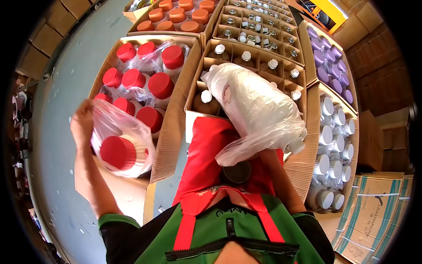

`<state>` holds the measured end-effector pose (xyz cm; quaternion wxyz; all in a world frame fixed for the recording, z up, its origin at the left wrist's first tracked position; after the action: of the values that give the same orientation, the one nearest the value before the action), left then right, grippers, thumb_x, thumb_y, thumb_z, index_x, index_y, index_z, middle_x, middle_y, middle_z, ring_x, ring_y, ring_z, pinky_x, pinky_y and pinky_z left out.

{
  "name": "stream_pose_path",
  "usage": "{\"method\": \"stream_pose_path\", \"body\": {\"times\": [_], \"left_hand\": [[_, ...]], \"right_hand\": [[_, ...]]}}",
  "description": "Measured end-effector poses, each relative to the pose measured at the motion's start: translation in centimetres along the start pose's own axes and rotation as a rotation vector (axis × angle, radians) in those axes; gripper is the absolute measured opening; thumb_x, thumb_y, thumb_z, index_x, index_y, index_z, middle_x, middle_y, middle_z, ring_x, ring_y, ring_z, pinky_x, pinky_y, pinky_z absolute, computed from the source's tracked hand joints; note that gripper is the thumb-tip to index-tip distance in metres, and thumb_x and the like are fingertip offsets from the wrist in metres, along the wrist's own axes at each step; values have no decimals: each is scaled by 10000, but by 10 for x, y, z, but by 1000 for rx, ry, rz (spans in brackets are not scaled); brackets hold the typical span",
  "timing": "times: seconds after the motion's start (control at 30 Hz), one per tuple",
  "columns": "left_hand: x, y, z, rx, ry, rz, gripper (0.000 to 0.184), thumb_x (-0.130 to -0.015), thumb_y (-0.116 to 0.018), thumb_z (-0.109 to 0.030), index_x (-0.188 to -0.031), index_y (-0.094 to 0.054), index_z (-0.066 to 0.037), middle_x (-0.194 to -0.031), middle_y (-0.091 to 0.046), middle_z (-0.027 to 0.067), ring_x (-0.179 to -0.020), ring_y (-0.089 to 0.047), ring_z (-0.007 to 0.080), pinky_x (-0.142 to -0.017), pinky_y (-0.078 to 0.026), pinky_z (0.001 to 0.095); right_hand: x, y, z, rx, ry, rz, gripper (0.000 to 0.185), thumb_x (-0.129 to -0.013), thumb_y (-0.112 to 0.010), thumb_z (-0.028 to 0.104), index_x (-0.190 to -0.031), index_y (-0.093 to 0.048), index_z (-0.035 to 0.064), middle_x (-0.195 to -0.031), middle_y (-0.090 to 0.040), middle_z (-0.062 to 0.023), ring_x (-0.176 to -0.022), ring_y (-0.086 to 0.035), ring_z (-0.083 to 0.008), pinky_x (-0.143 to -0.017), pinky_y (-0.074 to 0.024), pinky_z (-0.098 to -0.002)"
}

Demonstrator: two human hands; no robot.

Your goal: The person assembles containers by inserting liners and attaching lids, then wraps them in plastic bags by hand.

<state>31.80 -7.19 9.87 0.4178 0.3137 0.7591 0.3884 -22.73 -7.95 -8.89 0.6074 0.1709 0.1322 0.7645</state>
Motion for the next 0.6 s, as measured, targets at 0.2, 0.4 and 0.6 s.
{"method": "stream_pose_path", "body": {"times": [0.2, 0.4, 0.6], "left_hand": [[-161, 32, -171, -172, -693, -121, 235, -861, -533, -195, -1039, -601, -57, -846, -602, 196, -789, -598, 317, -704, -467, 369], [-211, 77, -363, 486, -886, -306, 173, -751, -467, 12, -867, -582, 71, -845, -601, 224, -724, -583, 258, -666, -489, 357], [-246, 86, -418, 851, -577, -226, 201, -916, -454, -102, -1042, -555, 18, -943, -569, 168, -732, -551, 182, -670, -475, 313]], "right_hand": [[-10, -13, -5, 85, 89, 12, 381, -802, -629, 122, -1153, -539, 3, -1134, -580, -158, -1044, -544, -283, -895, -441, -392], [-10, -21, -9, 178, 160, 6, 373, -812, -615, 126, -1155, -536, 5, -1132, -580, -163, -1041, -544, -290, -895, -437, -402], [-2, -25, -15, 189, 160, 32, 364, -821, -602, 130, -1157, -534, 6, -1129, -579, -167, -1038, -545, -297, -895, -434, -412]]}}
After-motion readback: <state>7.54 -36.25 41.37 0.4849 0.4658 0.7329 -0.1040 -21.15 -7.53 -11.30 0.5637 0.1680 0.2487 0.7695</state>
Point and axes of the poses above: each hand's wrist, its own x-axis away from the middle knuckle, its own y-axis out of the back of the hand, z = x × y, the point moved 1 cm from there along -x, towards the middle knuckle
